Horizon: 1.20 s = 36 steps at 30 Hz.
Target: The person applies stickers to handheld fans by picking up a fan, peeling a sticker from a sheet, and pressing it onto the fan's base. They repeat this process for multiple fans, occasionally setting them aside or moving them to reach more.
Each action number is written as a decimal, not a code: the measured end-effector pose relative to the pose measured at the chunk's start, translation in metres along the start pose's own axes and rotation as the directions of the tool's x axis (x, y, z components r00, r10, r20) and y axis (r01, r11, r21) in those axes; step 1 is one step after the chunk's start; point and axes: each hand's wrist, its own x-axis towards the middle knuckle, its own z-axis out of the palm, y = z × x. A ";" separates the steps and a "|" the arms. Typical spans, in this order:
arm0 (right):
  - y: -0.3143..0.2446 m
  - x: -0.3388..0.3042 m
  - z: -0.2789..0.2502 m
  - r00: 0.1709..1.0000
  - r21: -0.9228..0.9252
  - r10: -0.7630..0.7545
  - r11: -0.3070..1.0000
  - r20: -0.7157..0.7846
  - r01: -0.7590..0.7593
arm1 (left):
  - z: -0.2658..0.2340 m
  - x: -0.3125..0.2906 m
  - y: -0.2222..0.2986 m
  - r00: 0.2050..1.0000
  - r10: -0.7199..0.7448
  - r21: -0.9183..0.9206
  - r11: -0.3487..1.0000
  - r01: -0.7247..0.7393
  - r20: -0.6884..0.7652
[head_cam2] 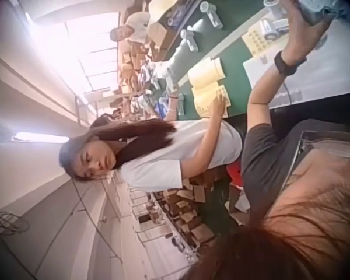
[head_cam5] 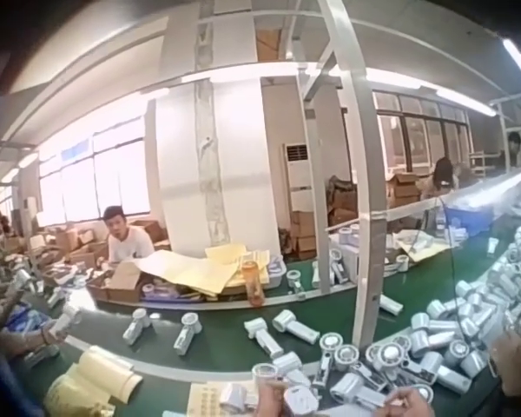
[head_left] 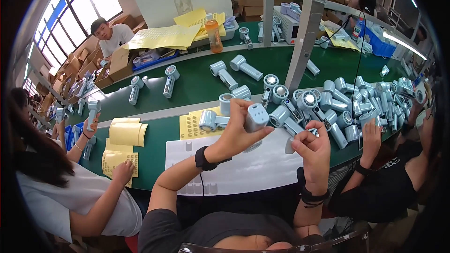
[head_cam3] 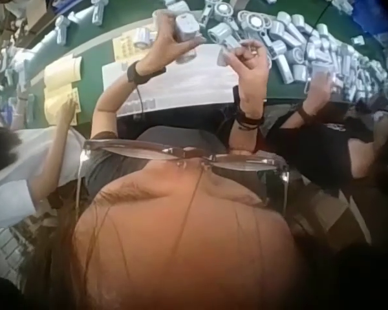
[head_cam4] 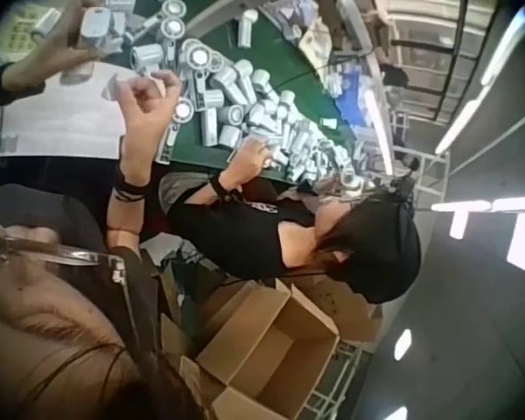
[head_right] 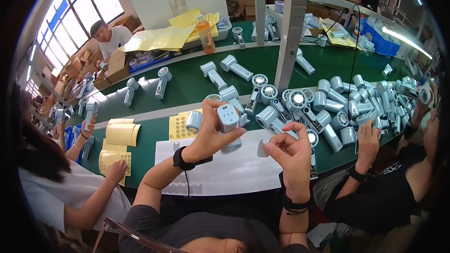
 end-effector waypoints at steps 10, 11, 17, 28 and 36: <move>-0.015 0.000 0.026 0.994 -0.020 0.028 0.999 0.102 -0.026 | 0.020 -0.021 0.013 0.860 0.450 0.472 0.719 -0.509 0.241; -0.014 0.000 0.026 0.995 -0.060 -0.003 0.998 0.096 0.009 | 0.021 -0.022 0.012 0.861 0.447 0.470 0.721 -0.508 0.244; -0.006 -0.001 0.031 0.990 -0.195 -0.131 0.971 0.055 0.139 | 0.022 -0.023 0.007 0.856 0.464 0.467 0.719 -0.515 0.229; -0.005 0.003 0.030 0.994 -0.292 -0.093 0.950 0.062 0.108 | 0.019 -0.022 0.002 0.856 0.462 0.508 0.693 -0.511 0.231; 0.000 0.003 0.037 0.989 -0.413 -0.143 0.899 0.033 0.144 | 0.018 -0.023 -0.001 0.846 0.489 0.536 0.665 -0.519 0.213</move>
